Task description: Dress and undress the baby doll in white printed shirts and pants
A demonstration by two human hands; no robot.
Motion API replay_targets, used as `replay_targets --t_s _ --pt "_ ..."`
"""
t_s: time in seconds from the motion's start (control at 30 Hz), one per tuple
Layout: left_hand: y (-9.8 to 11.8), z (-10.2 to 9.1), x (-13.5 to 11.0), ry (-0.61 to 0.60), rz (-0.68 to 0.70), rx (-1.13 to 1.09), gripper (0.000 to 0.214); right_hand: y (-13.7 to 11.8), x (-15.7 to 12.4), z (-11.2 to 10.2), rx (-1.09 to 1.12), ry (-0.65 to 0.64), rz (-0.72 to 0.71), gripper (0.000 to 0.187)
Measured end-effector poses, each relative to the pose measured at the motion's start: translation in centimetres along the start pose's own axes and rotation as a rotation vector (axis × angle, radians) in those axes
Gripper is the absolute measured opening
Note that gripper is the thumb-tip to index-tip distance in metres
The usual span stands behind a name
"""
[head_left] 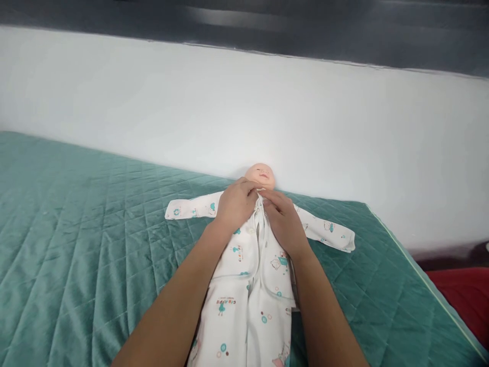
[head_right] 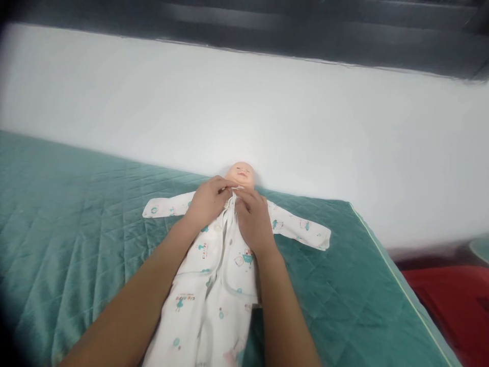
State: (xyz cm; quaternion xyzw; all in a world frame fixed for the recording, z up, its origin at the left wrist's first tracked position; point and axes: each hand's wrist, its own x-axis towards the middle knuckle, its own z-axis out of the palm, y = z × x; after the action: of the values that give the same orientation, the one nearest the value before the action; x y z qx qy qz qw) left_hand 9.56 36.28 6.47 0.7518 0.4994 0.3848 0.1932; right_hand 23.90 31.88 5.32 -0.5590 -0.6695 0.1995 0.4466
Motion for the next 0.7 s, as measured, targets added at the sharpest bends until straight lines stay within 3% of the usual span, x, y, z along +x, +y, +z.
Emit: replay_targets --t_s 0.13,0.27,0.47,0.6,0.7 --pt "0.7 -1.2 -0.5 0.007 0.046 0.015 0.032 -1.2 -0.4 -1.1 0.082 0.044 0.139 0.028" --pt "1.7 -3.5 -1.3 -0.137 -0.015 -0.084 0.02 -3.6 -1.1 -2.3 -0.07 0.008 0.253 0.021" --pt "2.2 -6.2 -2.0 -0.445 -0.165 -0.203 0.017 -5.3 -2.1 -2.8 -0.318 -0.142 0.243 0.028" --pt "2.2 -6.2 -2.1 -0.453 -0.188 -0.201 0.016 -5.5 -2.5 -3.3 -0.436 -0.238 0.213 0.026" --pt "2.3 -6.0 -2.1 -0.445 -0.177 -0.171 0.012 -5.3 -2.4 -3.4 -0.453 -0.229 0.195 0.03"
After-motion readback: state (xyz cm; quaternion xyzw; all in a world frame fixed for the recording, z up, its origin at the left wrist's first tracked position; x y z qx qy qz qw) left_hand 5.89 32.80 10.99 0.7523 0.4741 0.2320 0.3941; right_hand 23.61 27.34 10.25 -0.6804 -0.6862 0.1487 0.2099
